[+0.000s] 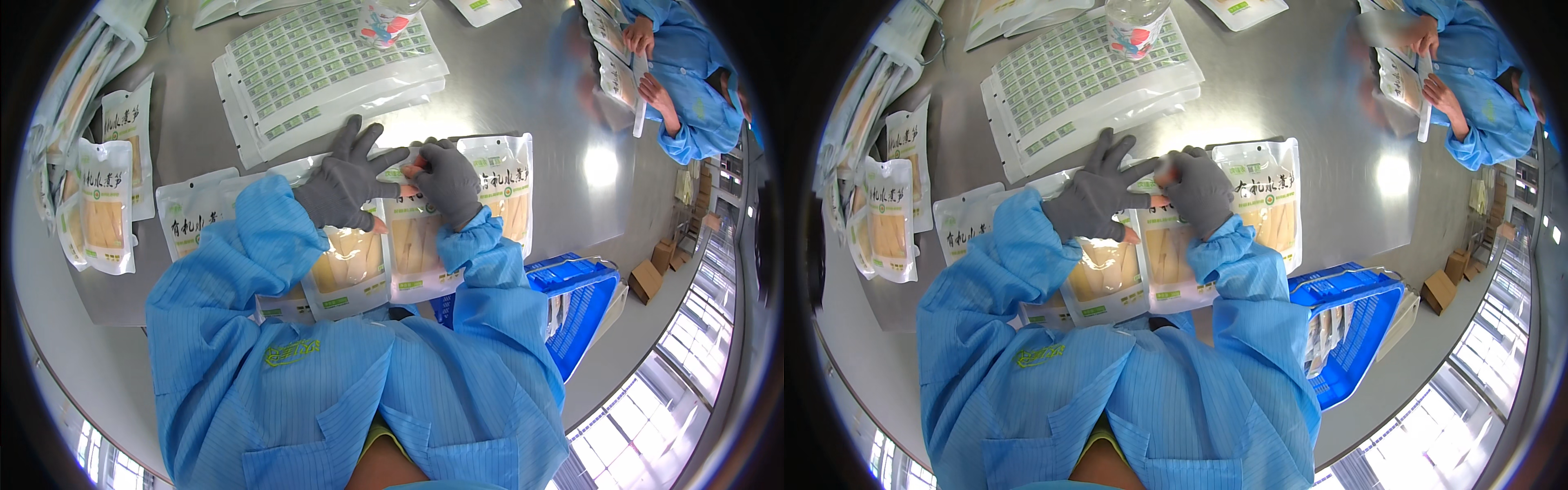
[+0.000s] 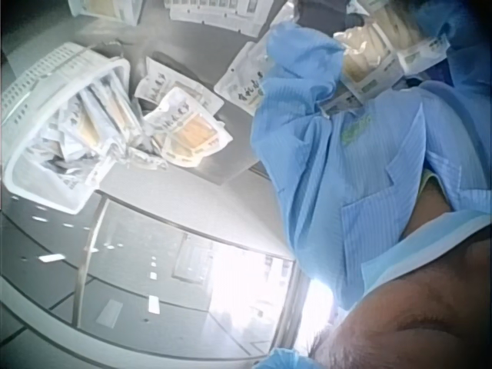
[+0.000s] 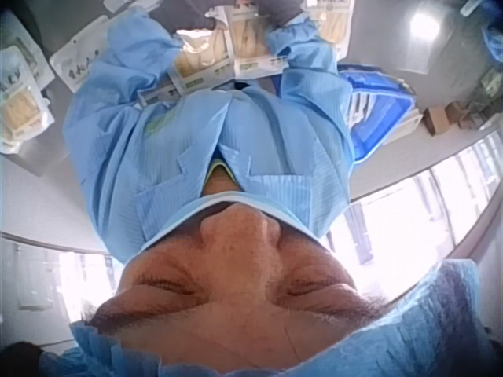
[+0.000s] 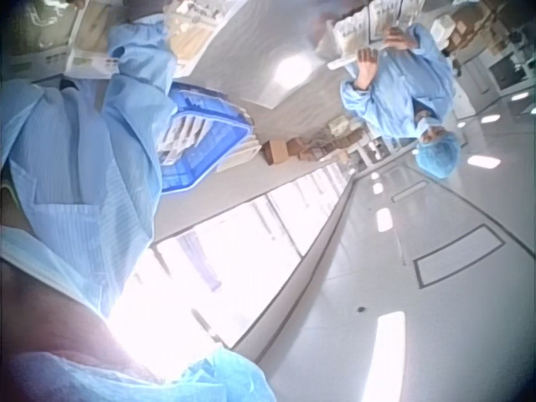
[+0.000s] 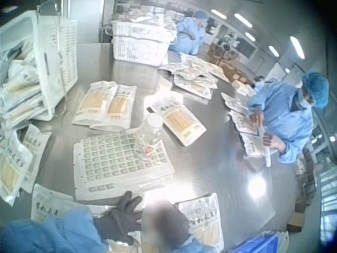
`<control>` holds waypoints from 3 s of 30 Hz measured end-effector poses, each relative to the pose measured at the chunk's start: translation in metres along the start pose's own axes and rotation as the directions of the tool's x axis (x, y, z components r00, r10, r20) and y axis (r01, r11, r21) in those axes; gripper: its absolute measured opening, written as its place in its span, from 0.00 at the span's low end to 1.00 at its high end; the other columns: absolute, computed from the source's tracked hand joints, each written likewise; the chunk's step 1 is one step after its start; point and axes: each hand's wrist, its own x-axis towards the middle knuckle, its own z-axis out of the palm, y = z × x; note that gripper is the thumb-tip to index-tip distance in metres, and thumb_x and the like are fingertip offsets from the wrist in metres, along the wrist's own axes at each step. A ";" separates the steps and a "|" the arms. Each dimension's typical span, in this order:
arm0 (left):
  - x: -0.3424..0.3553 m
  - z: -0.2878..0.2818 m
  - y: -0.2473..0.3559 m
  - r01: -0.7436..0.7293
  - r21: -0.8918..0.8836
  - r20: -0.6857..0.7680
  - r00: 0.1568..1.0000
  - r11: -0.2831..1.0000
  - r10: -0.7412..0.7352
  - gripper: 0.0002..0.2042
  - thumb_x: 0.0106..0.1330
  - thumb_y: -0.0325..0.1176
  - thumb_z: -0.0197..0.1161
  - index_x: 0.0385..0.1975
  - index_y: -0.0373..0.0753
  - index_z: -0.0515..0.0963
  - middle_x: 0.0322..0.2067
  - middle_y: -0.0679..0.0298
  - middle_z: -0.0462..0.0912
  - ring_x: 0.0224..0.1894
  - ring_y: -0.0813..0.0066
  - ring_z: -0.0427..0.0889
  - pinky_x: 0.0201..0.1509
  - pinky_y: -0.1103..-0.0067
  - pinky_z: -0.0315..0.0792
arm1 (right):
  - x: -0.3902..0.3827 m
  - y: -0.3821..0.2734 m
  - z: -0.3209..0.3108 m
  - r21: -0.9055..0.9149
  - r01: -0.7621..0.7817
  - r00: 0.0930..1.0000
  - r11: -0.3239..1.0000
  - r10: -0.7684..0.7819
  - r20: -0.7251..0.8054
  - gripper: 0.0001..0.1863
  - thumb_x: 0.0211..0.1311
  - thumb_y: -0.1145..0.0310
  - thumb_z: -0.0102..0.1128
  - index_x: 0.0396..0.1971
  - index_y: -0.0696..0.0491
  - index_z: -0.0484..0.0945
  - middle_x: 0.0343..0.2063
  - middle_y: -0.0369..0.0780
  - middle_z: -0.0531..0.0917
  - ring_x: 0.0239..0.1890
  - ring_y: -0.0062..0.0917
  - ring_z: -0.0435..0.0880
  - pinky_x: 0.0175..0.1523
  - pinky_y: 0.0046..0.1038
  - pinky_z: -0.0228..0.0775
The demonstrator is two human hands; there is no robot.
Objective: The person empties a basket of packaged food items onto a table, sorts them into rows, and applies adhesive labels from a sheet to each package before placing them into a blue crate.
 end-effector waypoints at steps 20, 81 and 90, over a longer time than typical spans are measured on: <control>-0.081 0.026 0.037 -0.028 0.015 -0.377 0.926 1.000 0.031 0.34 0.45 0.64 0.63 0.53 0.54 0.76 0.63 0.58 0.65 0.67 0.46 0.57 0.68 0.40 0.46 | -0.045 -0.024 0.022 -0.156 0.195 0.902 0.968 -0.240 -0.360 0.40 0.45 0.46 0.70 0.58 0.47 0.69 0.51 0.42 0.75 0.51 0.42 0.74 0.53 0.43 0.66; -0.050 0.027 0.000 0.061 -0.024 -0.347 0.935 0.998 -0.066 0.36 0.38 0.58 0.73 0.55 0.66 0.75 0.66 0.65 0.61 0.68 0.51 0.54 0.70 0.42 0.40 | 0.009 -0.021 0.016 0.881 -0.333 0.937 0.336 0.011 0.350 0.10 0.65 0.67 0.57 0.41 0.55 0.78 0.32 0.31 0.79 0.31 0.14 0.78 0.36 0.18 0.73; -0.041 0.036 -0.013 -0.050 -0.045 -0.305 0.952 0.998 0.034 0.37 0.35 0.57 0.73 0.53 0.59 0.77 0.64 0.69 0.66 0.67 0.48 0.56 0.70 0.40 0.37 | 0.021 -0.031 0.023 0.970 -0.227 0.959 0.090 0.193 0.206 0.09 0.66 0.68 0.55 0.43 0.54 0.77 0.35 0.34 0.79 0.33 0.18 0.79 0.42 0.23 0.79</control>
